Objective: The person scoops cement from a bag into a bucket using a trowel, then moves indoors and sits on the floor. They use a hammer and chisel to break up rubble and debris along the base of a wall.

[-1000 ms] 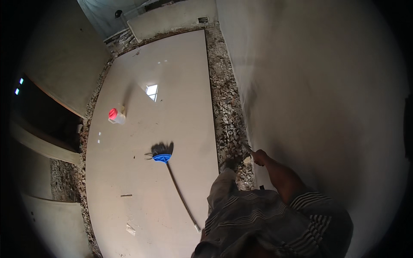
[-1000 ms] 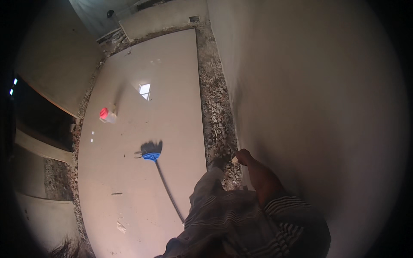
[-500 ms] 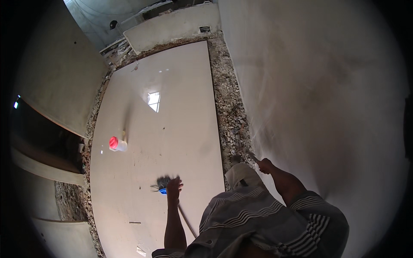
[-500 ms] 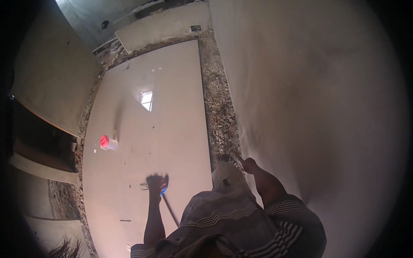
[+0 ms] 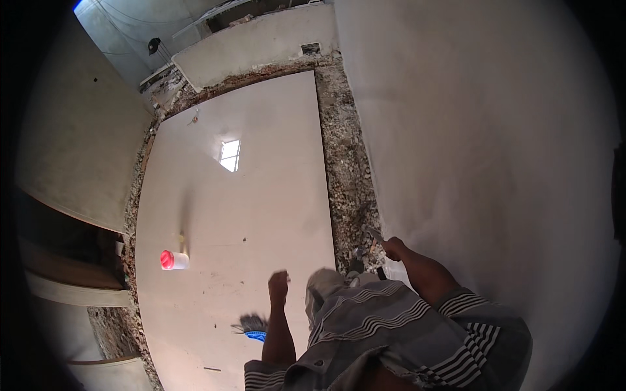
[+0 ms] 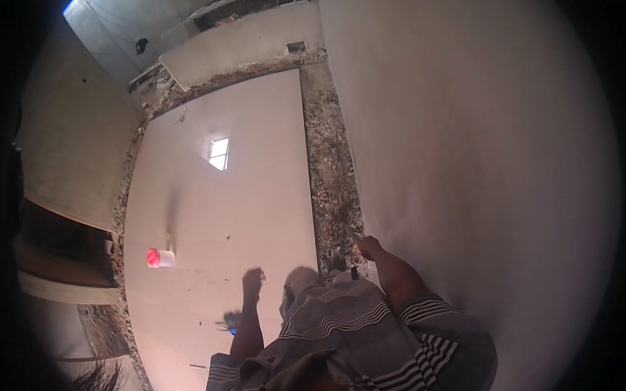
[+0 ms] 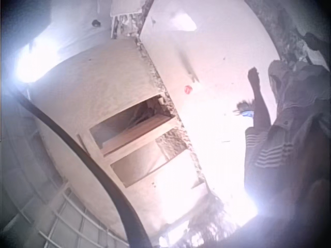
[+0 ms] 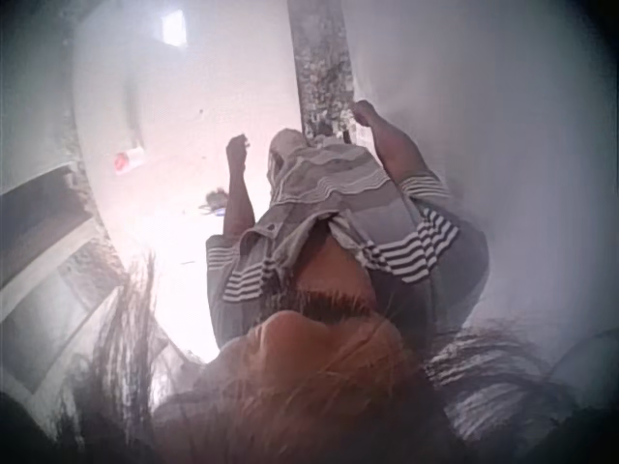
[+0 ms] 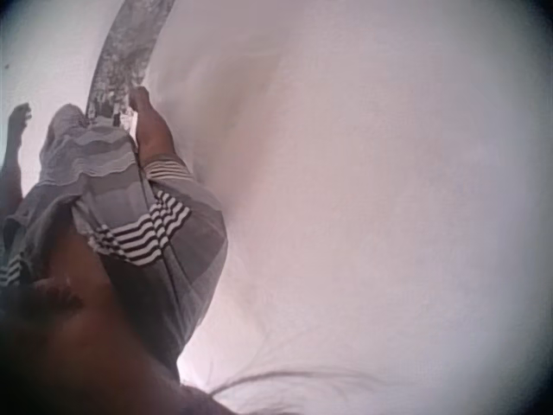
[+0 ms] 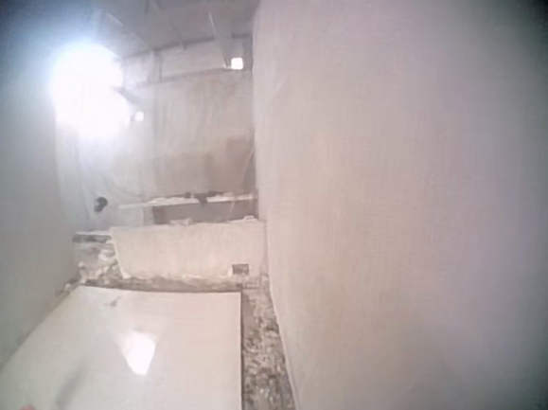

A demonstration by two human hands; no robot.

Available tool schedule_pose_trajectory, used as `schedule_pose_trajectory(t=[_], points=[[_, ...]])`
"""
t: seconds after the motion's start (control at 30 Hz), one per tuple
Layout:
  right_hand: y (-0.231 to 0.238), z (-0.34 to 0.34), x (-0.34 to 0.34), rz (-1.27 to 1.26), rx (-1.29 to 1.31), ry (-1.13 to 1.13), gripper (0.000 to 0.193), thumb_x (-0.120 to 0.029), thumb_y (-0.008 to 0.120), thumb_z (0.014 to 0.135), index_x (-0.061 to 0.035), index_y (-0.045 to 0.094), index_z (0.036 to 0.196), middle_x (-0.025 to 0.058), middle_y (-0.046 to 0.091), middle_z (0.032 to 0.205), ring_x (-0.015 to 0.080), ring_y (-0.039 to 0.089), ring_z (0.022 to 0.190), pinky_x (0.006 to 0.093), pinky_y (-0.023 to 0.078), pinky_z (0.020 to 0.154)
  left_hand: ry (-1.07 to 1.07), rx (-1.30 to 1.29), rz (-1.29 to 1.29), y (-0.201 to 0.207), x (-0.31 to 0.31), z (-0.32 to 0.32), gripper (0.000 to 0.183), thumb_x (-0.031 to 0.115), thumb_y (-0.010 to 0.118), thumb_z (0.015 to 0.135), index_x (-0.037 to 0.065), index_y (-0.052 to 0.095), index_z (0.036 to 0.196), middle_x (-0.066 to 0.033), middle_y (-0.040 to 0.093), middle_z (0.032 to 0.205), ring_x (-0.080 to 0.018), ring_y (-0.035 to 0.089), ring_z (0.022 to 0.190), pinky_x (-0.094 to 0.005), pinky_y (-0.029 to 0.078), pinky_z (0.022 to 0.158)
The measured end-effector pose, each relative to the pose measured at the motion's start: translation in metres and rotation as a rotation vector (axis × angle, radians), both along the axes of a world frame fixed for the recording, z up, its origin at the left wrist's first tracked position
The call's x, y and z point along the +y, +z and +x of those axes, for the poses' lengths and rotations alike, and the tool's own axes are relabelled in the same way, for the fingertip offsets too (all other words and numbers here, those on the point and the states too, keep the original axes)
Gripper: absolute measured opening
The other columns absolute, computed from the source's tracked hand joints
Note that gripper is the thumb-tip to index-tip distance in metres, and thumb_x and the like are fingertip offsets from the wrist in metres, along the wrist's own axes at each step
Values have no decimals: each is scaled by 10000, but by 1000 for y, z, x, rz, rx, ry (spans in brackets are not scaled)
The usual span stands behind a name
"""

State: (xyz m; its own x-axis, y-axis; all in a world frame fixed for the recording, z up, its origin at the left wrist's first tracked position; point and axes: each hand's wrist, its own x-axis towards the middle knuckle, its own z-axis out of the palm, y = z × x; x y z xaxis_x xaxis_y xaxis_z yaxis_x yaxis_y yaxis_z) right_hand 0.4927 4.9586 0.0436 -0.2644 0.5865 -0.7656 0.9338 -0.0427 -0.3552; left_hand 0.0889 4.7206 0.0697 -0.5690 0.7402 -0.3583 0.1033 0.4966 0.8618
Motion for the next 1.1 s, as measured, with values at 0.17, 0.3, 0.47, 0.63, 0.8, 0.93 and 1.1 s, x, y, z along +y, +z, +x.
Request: schedule_pose_trajectory(t=[0.17, 0.3, 0.47, 0.63, 0.8, 0.93, 1.1], points=[[30, -41, 111, 32, 122, -445, 449, -399, 530, 904, 7, 565, 717, 134, 543, 621, 263, 546, 532, 415, 392, 482, 138, -206, -466, -81, -90, 12, 323, 361, 585, 838, 41, 620, 813, -129, 604, 775, -279, 519, 728, -455, 341, 628], [6, -69, 201, 11, 172, -410, 537, -443, 514, 920, -8, 554, 607, 110, 512, 505, 239, 503, 404, 418, 333, 373, -510, 1060, -560, -65, -134, -55, 554, 472, 620, 760, -42, 646, 965, -261, 609, 1025, -499, 435, 1095, -684, 170, 945], [-24, -92, 341, 84, 116, -91, 562, -493, 508, 921, 0, 612, 673, 143, 523, 525, 257, 483, 405, 446, 349, 396, -57, 193, -715, -95, 23, -54, 490, 448, 631, 771, 1, 665, 969, -224, 635, 989, -450, 489, 1016, -637, 244, 857], [-43, -93, 449, 242, 323, -31, 572, -487, 518, 927, 33, 577, 696, 158, 509, 541, 271, 472, 415, 453, 363, 416, 230, -305, -241, -79, 233, -14, 327, 383, 635, 808, 81, 679, 927, -137, 665, 866, -321, 583, 803, -507, 390, 647], [-53, -115, 521, 90, 341, -354, 541, -438, 543, 920, 20, 522, 633, 129, 457, 491, 244, 431, 371, 429, 322, 382, -257, -161, -276, -43, 427, -69, 345, 380, 647, 839, 109, 652, 1052, -97, 685, 905, -267, 647, 718, -401, 493, 557], [-18, -131, 565, 155, 328, -477, 533, -395, 547, 920, 2, 499, 567, 104, 428, 453, 219, 413, 346, 409, 301, 352, 40, -177, -86, -1, 568, -95, 276, 283, 596, 893, 56, 615, 1050, -56, 648, 884, -156, 622, 740, -300, 462, 577], [21, -166, 624, 80, 303, -442, 544, -402, 537, 925, 15, 516, 578, 114, 448, 459, 212, 392, 334, 401, 277, 340, 14, -347, -180, 64, 645, -61, 396, 336, 557, 920, 22, 546, 1161, -128, 635, 1094, -225, 625, 961, -381, 472, 809]])
